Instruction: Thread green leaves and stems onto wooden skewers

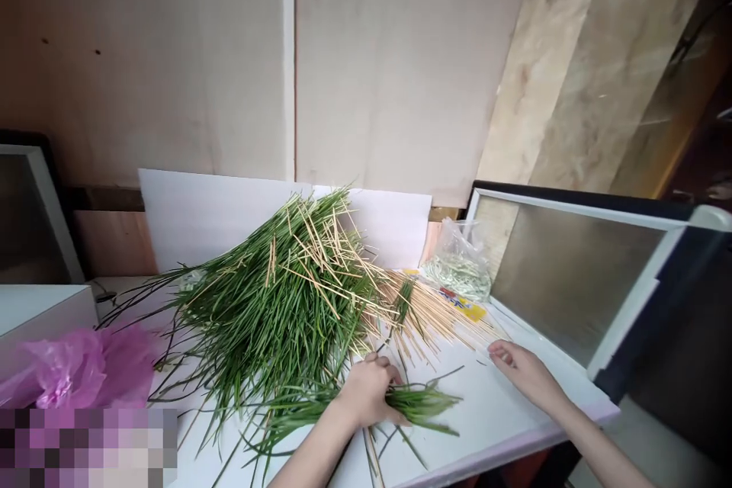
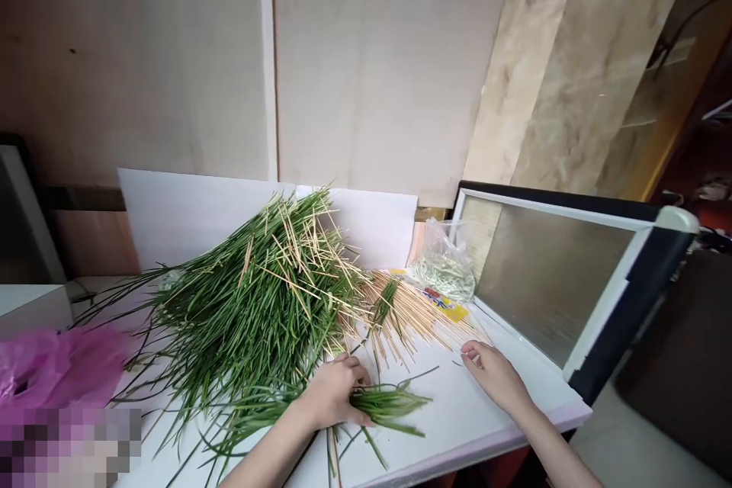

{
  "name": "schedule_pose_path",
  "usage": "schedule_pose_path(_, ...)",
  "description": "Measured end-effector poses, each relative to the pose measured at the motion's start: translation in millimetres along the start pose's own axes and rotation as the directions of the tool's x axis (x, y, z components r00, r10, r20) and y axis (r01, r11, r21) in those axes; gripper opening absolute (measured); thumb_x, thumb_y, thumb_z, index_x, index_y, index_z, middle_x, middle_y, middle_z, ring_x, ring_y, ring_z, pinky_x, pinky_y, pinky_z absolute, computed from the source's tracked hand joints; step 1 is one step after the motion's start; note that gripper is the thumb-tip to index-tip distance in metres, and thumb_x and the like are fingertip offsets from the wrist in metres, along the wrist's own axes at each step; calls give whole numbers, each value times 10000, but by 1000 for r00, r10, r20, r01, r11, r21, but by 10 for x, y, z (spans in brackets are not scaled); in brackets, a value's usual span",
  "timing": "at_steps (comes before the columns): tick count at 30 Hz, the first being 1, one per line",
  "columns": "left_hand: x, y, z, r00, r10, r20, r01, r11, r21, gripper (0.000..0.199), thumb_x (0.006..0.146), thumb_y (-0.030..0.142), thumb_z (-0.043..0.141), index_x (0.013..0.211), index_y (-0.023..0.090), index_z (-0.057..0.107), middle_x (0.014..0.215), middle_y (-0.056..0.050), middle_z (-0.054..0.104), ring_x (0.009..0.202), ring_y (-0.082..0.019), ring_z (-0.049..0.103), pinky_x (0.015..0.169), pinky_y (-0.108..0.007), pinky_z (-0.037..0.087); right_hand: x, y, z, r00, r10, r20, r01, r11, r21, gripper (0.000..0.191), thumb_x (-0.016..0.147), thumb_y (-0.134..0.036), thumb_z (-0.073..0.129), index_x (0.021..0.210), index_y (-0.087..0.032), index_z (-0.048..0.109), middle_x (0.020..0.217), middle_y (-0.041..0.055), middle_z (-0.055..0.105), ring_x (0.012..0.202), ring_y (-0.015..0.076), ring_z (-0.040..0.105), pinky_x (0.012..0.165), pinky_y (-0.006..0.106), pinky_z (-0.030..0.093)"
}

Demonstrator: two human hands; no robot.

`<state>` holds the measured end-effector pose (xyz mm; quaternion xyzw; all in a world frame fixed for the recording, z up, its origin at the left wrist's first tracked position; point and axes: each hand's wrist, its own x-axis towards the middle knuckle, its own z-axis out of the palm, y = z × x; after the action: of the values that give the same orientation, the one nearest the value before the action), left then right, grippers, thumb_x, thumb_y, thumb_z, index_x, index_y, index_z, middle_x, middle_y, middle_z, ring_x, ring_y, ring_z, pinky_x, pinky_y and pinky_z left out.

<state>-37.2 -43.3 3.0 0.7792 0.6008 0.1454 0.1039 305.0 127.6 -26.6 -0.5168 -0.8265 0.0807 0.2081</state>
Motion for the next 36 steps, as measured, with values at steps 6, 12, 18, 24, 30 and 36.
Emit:
schedule_pose_path(6,-65,-117,149,973,5,-230,-82,941,-329,196,791,381,754,913,228,748,955,-30,730,963,-229,644,925,-324,466,615,-161,350,997,68,31,-57,965,-256,180,957,-165,608,1116,-134,685,1201,134,686,1183,291,608,1012,465,479)
schedule_pose_path(12,-67,-120,98,948,-38,-317,-98,910,-403,85,815,272,656,788,216,714,856,-31,737,873,-221,657,837,-317,482,749,-224,408,979,178,102,-125,910,-394,178,999,-318,656,1092,-168,685,1151,67,690,1059,227,666,922,431,555)
schedule_pose_path(18,-78,-144,-33,923,-51,-382,-116,909,-400,130,843,209,579,767,202,684,835,-30,727,829,-197,660,777,-278,478,726,-280,41,965,220,140,-152,911,-384,223,1008,-340,642,1126,-153,673,1110,64,696,960,206,689,850,406,586)
schedule_pose_path(24,-71,-183,-34,935,-22,-353,-130,907,-400,128,851,211,567,798,200,683,843,-29,714,837,-200,654,793,-283,469,436,-209,-406,981,169,96,-143,962,-231,185,965,-320,666,873,-161,642,843,5,649,754,163,619,735,332,527)
schedule_pose_path(30,-44,-177,-19,950,-2,-313,-133,902,-410,145,885,243,552,886,203,691,876,-40,703,858,-213,643,814,-304,458,-671,-312,-414,995,92,31,-96,985,144,366,1013,-427,358,698,-243,382,638,-34,420,623,168,470,613,290,398)
schedule_pose_path(36,-12,-40,-87,944,56,-326,-176,919,-352,164,921,276,539,928,206,687,870,-32,709,805,-199,638,738,-292,454,-1855,-890,393,985,156,72,-170,840,515,542,1060,-551,282,625,-240,366,528,-49,369,449,122,374,467,262,322)
